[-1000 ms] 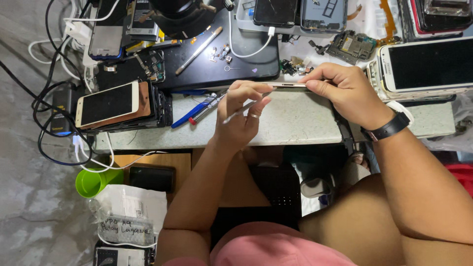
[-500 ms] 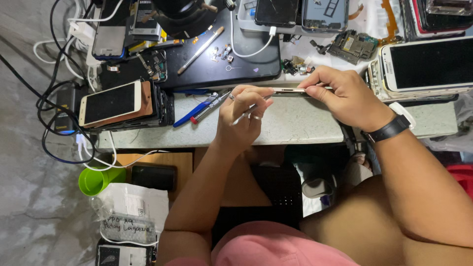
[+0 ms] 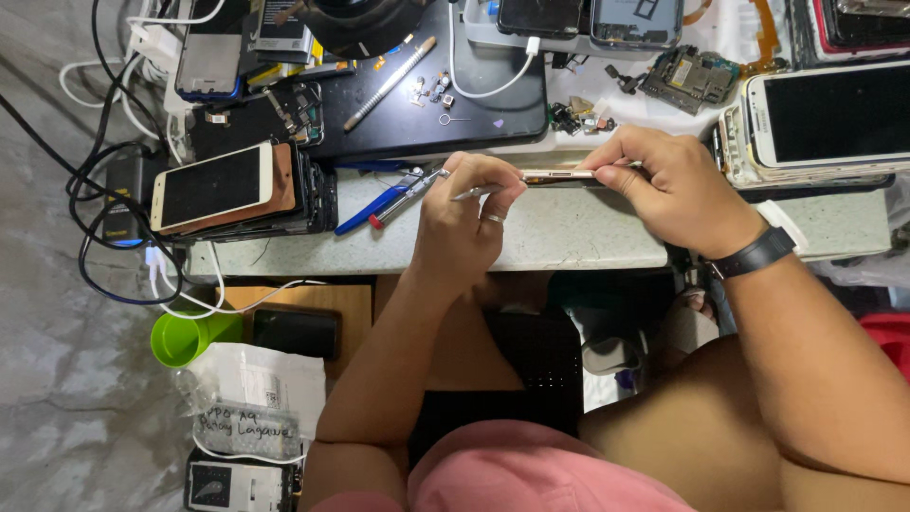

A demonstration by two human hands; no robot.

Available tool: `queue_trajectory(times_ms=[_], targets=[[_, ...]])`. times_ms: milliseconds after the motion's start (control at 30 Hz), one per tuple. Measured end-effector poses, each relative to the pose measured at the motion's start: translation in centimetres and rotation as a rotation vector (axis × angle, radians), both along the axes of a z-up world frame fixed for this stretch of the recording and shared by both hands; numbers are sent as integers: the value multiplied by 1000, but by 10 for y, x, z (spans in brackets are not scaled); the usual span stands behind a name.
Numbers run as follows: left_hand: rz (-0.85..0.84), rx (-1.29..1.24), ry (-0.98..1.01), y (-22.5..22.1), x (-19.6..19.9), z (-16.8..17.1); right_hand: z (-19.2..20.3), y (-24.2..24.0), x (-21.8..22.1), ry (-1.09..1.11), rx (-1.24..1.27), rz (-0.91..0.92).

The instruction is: The person uses a metal spudger to pry and separate the screen assembly from a smartphone chassis. They carefully lift the display, disconnect internal components, and set the screen aside on the cluttered workbench.

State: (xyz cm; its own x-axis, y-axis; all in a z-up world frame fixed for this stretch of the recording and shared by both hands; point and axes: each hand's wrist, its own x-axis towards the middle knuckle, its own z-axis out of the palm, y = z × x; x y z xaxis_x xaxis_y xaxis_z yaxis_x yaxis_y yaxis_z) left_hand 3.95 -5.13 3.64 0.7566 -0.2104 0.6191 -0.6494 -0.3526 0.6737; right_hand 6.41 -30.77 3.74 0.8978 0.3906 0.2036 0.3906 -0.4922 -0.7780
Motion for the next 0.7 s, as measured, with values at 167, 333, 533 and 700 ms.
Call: queue_trajectory(times_ms=[167, 333, 533, 700], targets=[[25, 25, 31, 0, -2, 4, 0, 2, -3, -11, 0, -7], [-35, 25, -6, -6, -4, 10, -3, 1, -4, -39, 0, 7], [-42, 172, -46, -9, -11, 19, -3, 1, -4, -55, 32, 12], [-10, 219, -113, -8, -9, 17, -2, 3, -5, -13, 18, -3]])
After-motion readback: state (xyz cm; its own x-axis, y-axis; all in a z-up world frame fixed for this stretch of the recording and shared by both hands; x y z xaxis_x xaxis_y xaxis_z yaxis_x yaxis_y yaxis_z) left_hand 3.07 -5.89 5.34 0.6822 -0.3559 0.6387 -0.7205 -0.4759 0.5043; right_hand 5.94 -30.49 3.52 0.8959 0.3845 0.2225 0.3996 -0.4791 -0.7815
